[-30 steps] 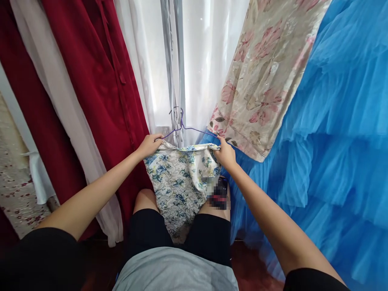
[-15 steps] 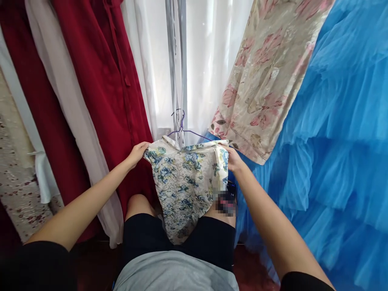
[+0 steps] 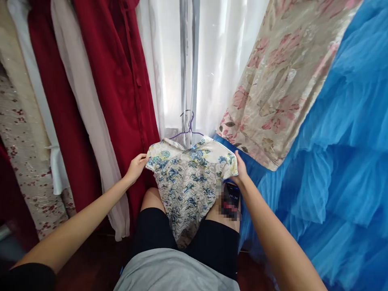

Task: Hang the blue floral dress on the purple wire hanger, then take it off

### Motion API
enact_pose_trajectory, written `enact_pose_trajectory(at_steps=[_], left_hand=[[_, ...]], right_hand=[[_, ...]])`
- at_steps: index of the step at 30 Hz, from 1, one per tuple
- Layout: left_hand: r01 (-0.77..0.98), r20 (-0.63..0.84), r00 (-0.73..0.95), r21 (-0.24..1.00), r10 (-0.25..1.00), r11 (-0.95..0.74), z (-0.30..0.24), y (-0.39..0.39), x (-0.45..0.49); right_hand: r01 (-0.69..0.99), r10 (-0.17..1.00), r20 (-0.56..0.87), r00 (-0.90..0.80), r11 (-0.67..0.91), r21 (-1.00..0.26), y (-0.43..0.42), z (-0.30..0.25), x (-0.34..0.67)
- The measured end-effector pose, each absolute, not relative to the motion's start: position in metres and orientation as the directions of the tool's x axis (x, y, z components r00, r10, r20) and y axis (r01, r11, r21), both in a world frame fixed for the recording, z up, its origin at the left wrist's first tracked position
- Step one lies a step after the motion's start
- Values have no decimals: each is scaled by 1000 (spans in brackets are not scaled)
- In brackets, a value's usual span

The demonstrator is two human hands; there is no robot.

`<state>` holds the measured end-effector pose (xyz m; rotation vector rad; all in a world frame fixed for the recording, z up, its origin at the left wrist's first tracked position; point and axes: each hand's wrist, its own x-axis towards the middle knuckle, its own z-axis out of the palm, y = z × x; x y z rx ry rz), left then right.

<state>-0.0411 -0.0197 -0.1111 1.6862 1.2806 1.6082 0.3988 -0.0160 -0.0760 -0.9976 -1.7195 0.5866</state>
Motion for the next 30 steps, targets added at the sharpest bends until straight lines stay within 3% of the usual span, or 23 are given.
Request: enact_pose_trajectory(at_steps=[4, 6, 9, 12, 14, 17, 19, 23, 26, 28, 30], left_hand=[[205, 469, -156, 876, 869, -436, -105, -25, -29], [240, 529, -154, 839, 834, -488, -94, -19, -21], [425, 596, -219, 771, 773, -474, -74, -9, -6], [555, 599, -356, 753, 717, -353, -50, -5, 10], [535, 628, -392, 750, 672, -389, -35, -7, 20], [515, 716, -340, 684, 609, -517, -19, -19, 30], [589, 797, -242, 574, 554, -568, -15, -30, 33], [794, 892, 80, 213, 445, -569, -19, -48, 36], [749, 860, 328, 16, 392, -662, -30, -50, 39], [690, 862, 342, 39, 373, -723, -41, -48, 42], [660, 852, 257, 189, 455, -727, -51, -48, 46]], right_hand=[[84, 924, 349, -155, 364, -928, -30, -59, 407], [65, 923, 346, -168, 361, -930, -39, -50, 397], [12, 909, 380, -171, 387, -922, -50, -40, 378], [-97, 910, 410, -61, 404, -910, -53, -31, 370], [-144, 914, 406, 21, 405, -903, -53, -24, 370], [-194, 929, 364, 74, 371, -908, -61, -17, 375], [-218, 932, 353, 85, 363, -906, -76, -17, 376], [-131, 896, 442, 47, 444, -887, -136, -31, 368], [92, 794, 596, -119, 606, -790, -192, -44, 354], [203, 688, 669, -282, 724, -659, -225, -50, 346], [253, 631, 672, -388, 774, -581, -249, -55, 340]])
